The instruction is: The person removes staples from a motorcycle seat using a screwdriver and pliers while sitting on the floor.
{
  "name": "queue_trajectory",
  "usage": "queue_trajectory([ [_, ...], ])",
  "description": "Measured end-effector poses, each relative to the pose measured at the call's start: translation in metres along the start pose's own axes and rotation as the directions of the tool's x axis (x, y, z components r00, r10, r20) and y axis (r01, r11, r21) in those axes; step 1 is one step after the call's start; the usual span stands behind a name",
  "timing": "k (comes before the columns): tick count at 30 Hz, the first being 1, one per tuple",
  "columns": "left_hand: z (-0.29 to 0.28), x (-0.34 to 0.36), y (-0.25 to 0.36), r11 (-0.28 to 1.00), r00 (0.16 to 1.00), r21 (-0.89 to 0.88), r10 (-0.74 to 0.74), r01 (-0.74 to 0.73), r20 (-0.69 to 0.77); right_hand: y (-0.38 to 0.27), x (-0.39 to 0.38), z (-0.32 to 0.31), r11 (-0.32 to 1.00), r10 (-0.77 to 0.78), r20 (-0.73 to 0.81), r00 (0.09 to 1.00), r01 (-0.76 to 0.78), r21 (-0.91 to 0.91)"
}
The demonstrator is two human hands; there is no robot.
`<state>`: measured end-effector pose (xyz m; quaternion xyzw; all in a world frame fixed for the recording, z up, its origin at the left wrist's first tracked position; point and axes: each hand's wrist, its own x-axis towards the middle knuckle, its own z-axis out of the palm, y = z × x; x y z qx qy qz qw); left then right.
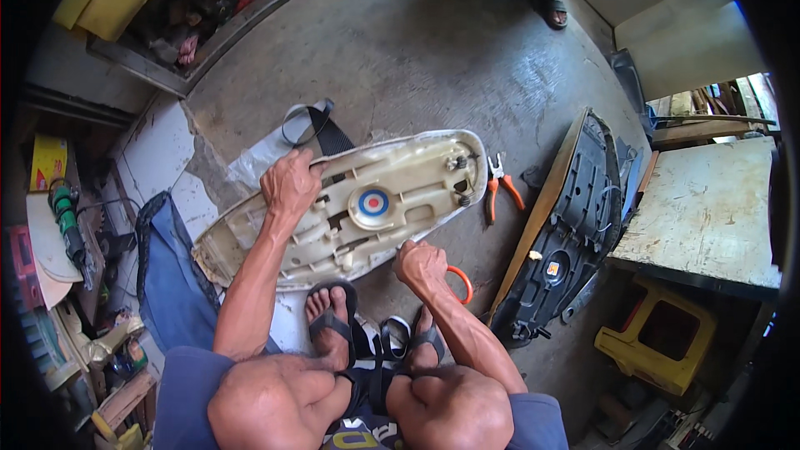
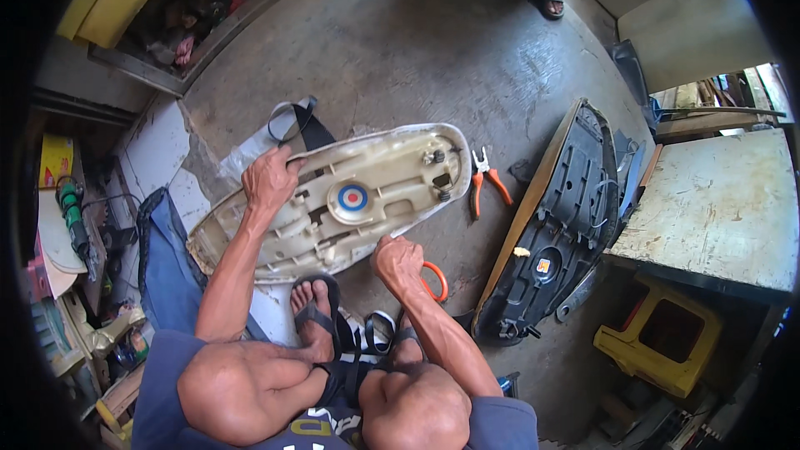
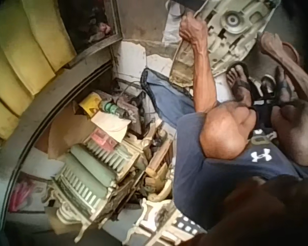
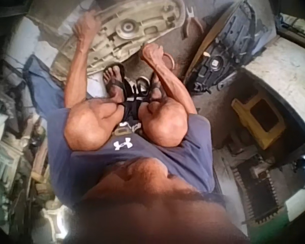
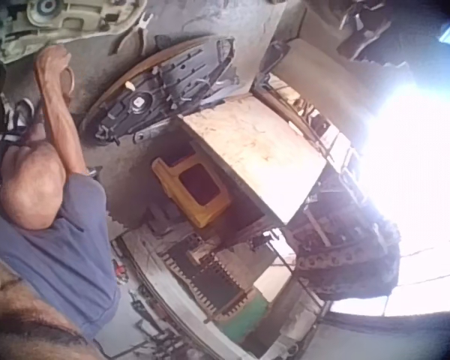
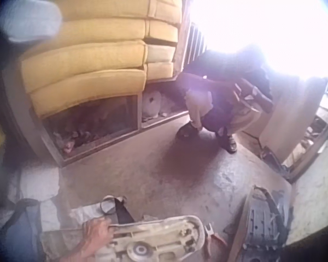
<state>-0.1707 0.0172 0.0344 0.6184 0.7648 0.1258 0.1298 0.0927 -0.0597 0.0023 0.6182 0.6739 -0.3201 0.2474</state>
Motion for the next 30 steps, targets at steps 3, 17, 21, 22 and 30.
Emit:
queue_trajectory([
  [3,0.0,0.003,0.004,1.0,1.0,-0.002,-0.005,0.005,-0.004,0.033,0.004,0.034,0.809,0.014,0.024,1.0,-0.026,0.588],
  [17,0.003,0.01,0.003,0.999,0.998,0.011,-0.041,0.041,0.049,0.024,-0.001,0.047,0.68,-0.075,0.005,0.997,0.048,0.732],
  [21,0.008,-0.001,0.002,0.999,0.999,-0.032,-0.021,0.023,0.043,0.016,-0.017,0.007,0.971,-0.076,0.032,0.997,0.067,0.23],
  [22,0.005,-0.013,-0.009,0.999,0.997,-0.005,-0.043,0.043,0.059,-0.001,-0.014,-0.002,0.988,-0.064,0.081,0.995,0.051,0.146],
  [30,0.008,0.006,0.001,0.999,1.0,-0.021,-0.023,0.024,0.014,-0.02,0.001,0.002,0.986,-0.124,-0.026,0.992,0.12,-0.116],
])
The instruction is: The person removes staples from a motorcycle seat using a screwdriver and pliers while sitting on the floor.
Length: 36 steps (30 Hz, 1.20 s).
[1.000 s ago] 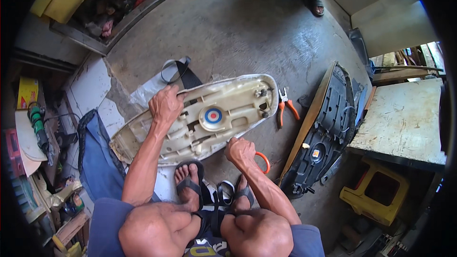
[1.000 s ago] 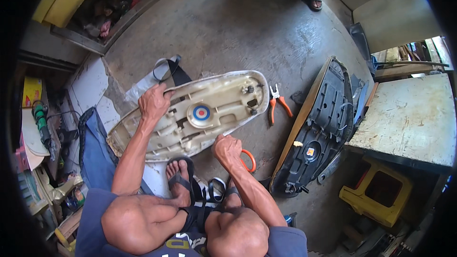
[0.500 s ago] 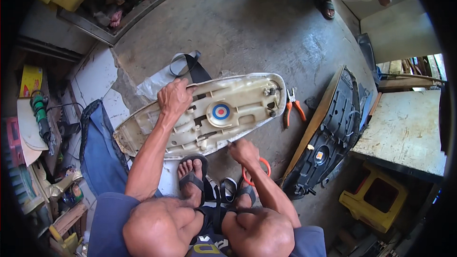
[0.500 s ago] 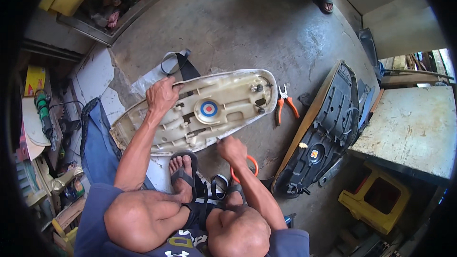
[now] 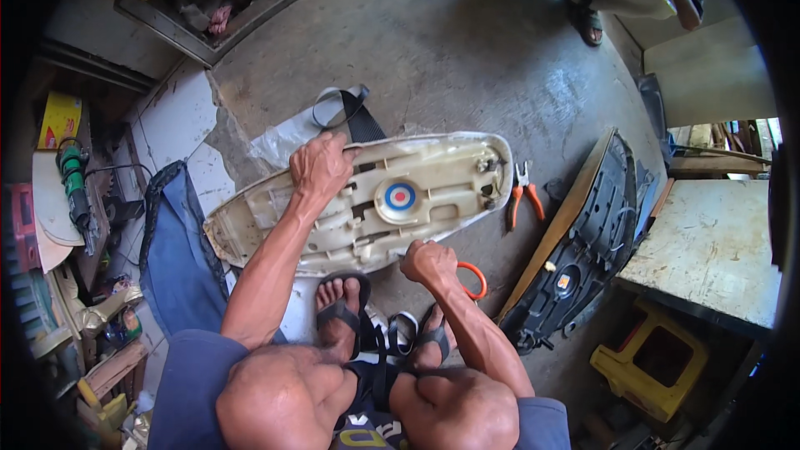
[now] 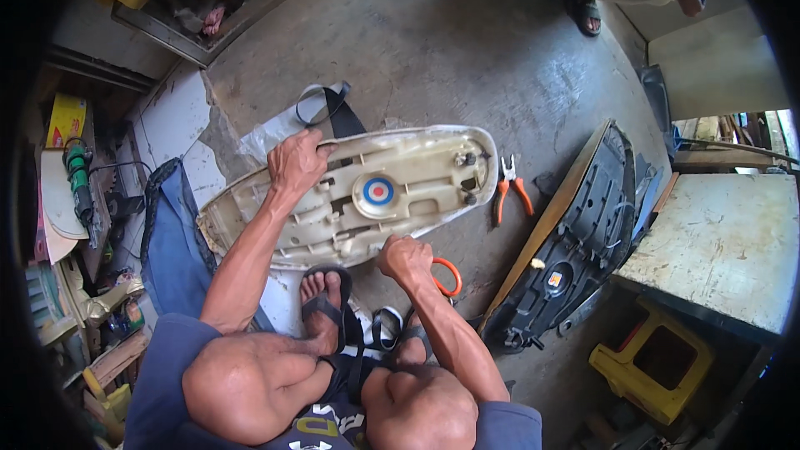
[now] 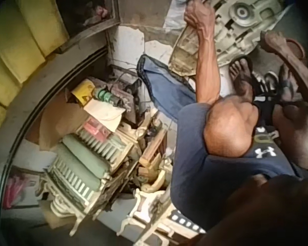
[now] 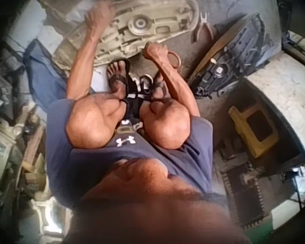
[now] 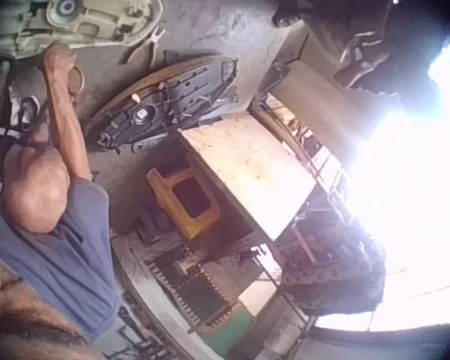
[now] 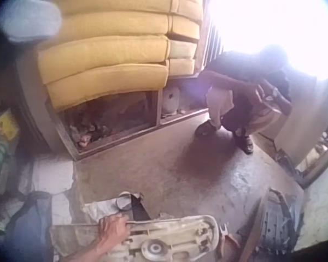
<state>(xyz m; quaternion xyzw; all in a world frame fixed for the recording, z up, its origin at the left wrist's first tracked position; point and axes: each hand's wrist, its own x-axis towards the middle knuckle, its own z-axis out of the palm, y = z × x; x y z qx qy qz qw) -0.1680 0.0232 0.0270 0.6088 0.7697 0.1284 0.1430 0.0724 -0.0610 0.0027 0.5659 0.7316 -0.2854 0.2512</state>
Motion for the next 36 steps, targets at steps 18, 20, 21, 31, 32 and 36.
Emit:
queue_trajectory([
  [18,-0.054,0.03,0.042,1.0,0.997,-0.009,0.026,-0.026,0.071,0.036,-0.007,0.012,0.865,0.195,-0.151,0.969,-0.097,0.492],
  [20,-0.058,0.022,0.044,0.997,0.989,-0.032,-0.07,0.075,0.127,0.037,-0.001,-0.003,0.855,0.239,-0.131,0.962,-0.145,0.498],
  [21,-0.055,0.015,0.045,0.991,0.979,-0.044,-0.118,0.127,0.165,0.037,0.0,-0.009,0.864,0.24,-0.149,0.959,-0.141,0.482],
  [31,-0.039,0.015,0.035,0.981,0.972,-0.119,-0.125,0.151,0.198,0.043,0.046,-0.033,0.993,0.087,-0.217,0.972,-0.066,0.099],
  [32,-0.041,0.021,0.033,0.978,0.97,-0.121,-0.143,0.169,0.197,0.039,0.052,-0.042,0.997,0.059,-0.198,0.978,-0.048,0.059],
  [36,-0.032,0.029,0.015,0.976,0.967,-0.133,-0.145,0.175,0.209,0.068,0.053,-0.034,0.838,0.07,-0.05,0.996,-0.031,0.545],
])
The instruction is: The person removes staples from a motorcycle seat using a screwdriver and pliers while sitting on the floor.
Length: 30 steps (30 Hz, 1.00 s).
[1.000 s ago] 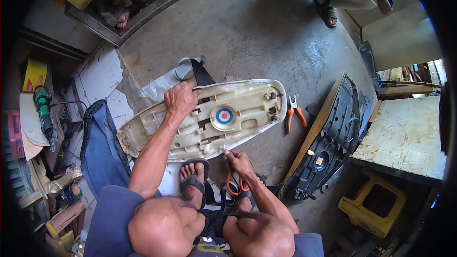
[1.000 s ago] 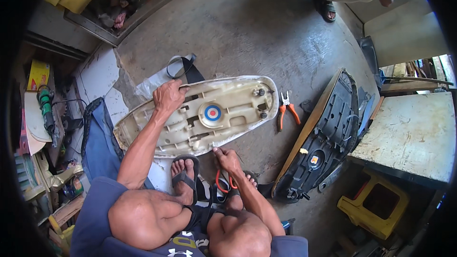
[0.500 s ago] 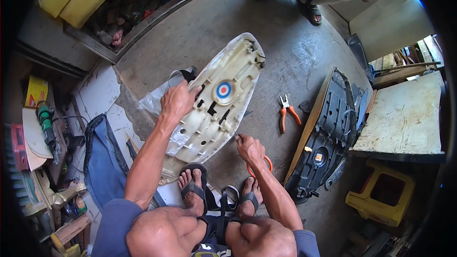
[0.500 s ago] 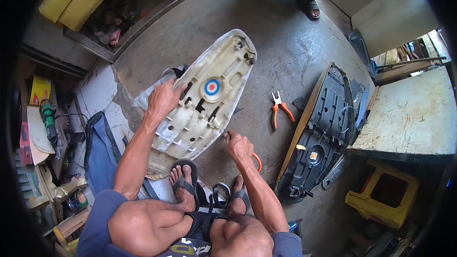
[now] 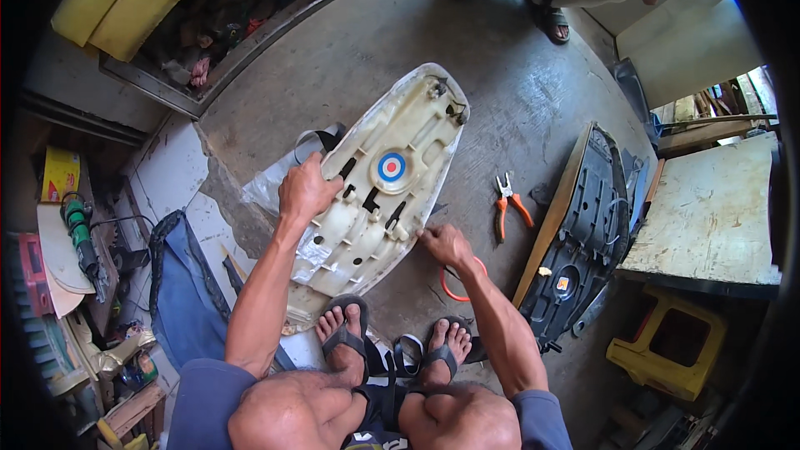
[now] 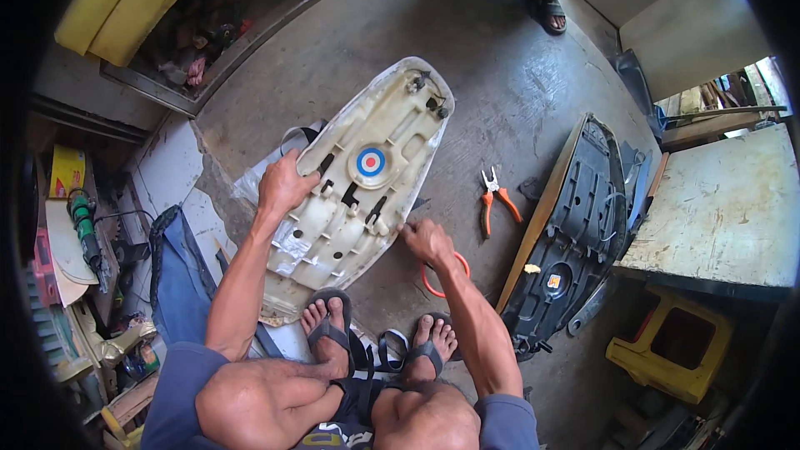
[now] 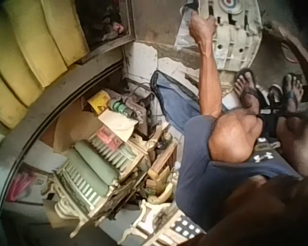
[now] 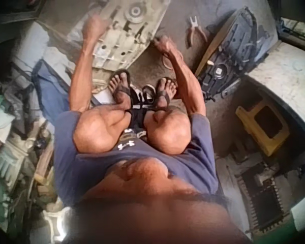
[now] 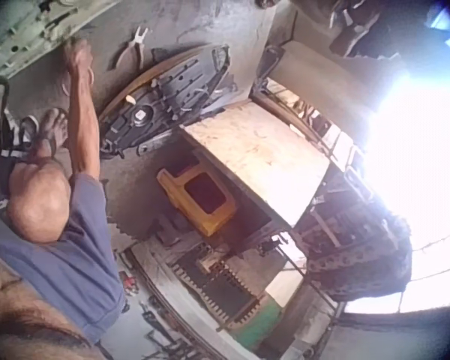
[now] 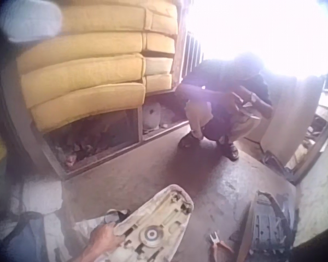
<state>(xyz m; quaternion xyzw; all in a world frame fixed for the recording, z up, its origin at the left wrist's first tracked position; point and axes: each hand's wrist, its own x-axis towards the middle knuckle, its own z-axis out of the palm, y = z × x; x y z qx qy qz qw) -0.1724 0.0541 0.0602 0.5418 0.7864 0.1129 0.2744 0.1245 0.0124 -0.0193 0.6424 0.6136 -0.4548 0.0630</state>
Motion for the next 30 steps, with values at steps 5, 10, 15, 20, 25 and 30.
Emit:
queue_trajectory([
  [5,-0.001,-0.009,0.003,1.0,1.0,0.017,-0.025,0.025,0.001,-0.016,-0.021,-0.003,0.928,0.036,0.013,0.999,-0.029,-0.372],
  [10,0.001,-0.014,0.012,1.0,0.999,0.005,0.008,-0.008,-0.044,-0.022,-0.02,0.007,0.859,-0.038,-0.063,0.997,0.001,-0.511],
  [15,-0.003,0.003,-0.01,0.998,0.999,0.035,-0.043,0.042,0.002,-0.024,-0.022,0.019,0.978,0.032,-0.056,0.998,-0.042,-0.203],
  [20,0.007,0.018,-0.021,0.999,0.998,0.039,-0.037,0.035,0.043,0.008,-0.033,0.045,0.992,0.063,-0.047,0.997,-0.058,0.11],
  [25,0.007,0.013,-0.02,1.0,1.0,-0.013,0.01,-0.01,0.02,-0.019,-0.037,0.025,0.902,-0.081,-0.115,0.99,0.024,-0.432],
  [30,0.008,0.02,-0.037,0.999,1.0,0.043,-0.023,0.023,0.001,-0.039,-0.03,0.018,0.983,0.122,0.117,0.986,-0.103,-0.15],
])
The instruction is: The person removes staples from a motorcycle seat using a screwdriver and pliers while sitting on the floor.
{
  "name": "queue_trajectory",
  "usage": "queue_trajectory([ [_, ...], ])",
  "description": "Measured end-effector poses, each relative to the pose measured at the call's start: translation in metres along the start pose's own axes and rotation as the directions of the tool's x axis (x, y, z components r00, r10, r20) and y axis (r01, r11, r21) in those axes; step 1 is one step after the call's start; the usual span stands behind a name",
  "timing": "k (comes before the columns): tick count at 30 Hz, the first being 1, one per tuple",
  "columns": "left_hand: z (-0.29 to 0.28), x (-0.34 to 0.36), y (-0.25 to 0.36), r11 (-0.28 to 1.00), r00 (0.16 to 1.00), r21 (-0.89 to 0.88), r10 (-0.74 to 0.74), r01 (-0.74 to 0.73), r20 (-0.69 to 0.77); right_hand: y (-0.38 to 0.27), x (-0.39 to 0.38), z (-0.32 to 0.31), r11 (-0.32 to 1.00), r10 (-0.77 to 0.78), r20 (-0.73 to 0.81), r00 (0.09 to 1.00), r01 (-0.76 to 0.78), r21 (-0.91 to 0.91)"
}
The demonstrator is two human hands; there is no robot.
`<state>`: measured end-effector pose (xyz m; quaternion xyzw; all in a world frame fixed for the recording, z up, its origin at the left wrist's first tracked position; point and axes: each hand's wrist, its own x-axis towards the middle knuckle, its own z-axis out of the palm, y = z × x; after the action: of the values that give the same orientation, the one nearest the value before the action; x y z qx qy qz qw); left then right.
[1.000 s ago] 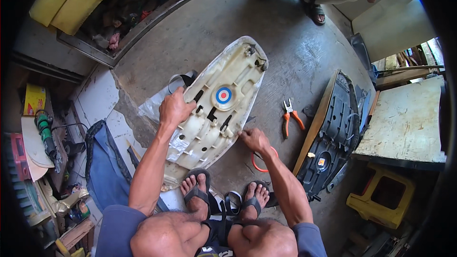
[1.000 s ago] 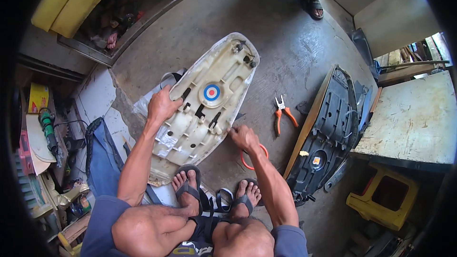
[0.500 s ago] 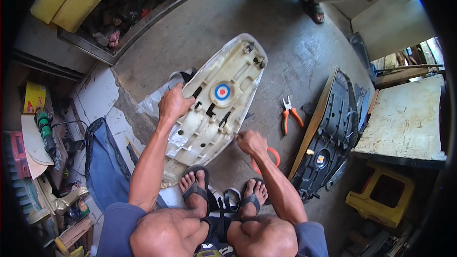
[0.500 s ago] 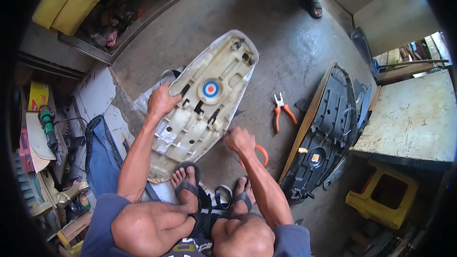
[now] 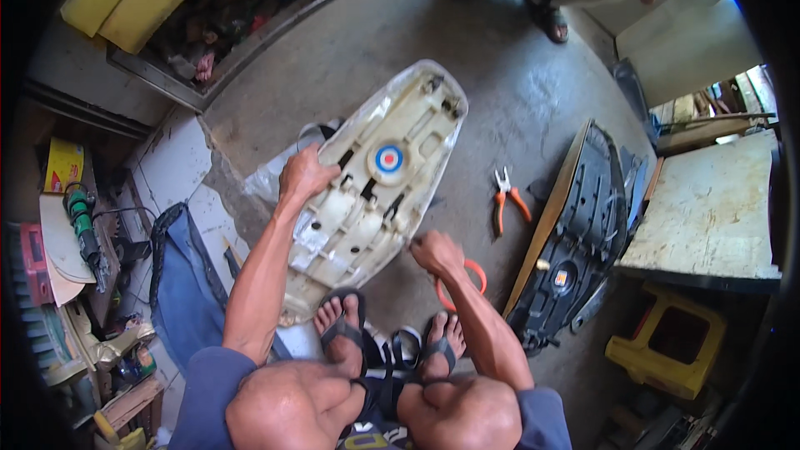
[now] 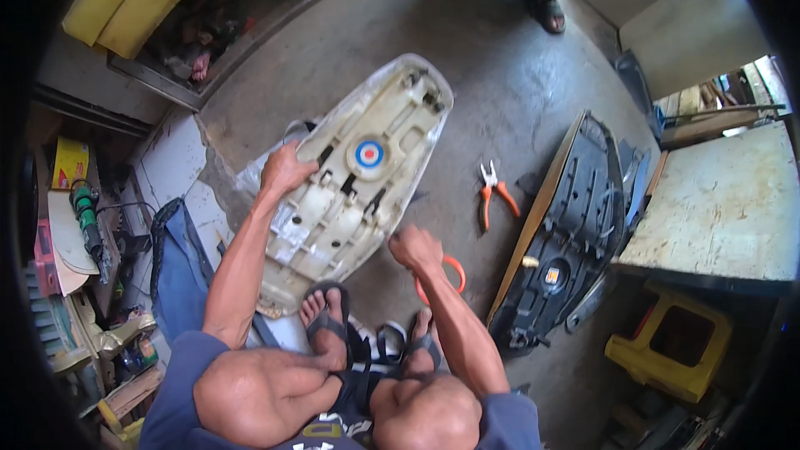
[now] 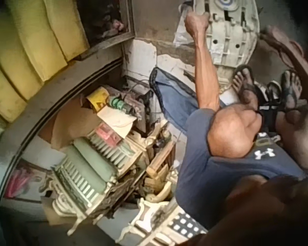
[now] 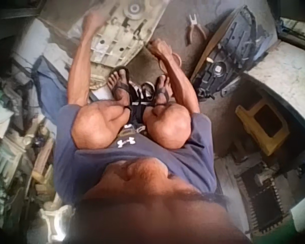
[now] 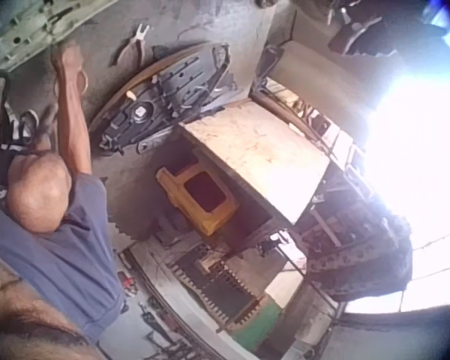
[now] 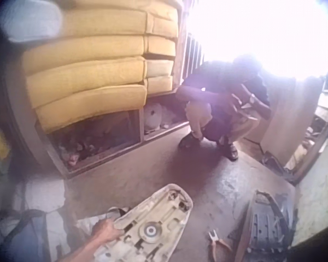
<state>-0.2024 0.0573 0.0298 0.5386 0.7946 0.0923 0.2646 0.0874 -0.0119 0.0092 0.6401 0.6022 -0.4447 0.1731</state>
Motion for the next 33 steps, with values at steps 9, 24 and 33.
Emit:
queue_trajectory([
  [9,-0.006,-0.014,0.016,0.999,1.0,-0.04,-0.019,0.02,0.02,-0.011,-0.021,0.004,0.94,-0.17,-0.098,0.981,0.132,-0.315],
  [24,0.002,-0.002,0.014,0.995,0.998,-0.093,0.026,-0.02,0.057,-0.002,-0.026,0.035,0.927,-0.153,-0.165,0.974,0.083,-0.365],
  [33,0.006,0.006,0.013,0.99,0.998,-0.132,0.056,-0.051,0.032,0.027,-0.02,0.064,0.936,-0.109,-0.187,0.976,0.164,0.31],
])
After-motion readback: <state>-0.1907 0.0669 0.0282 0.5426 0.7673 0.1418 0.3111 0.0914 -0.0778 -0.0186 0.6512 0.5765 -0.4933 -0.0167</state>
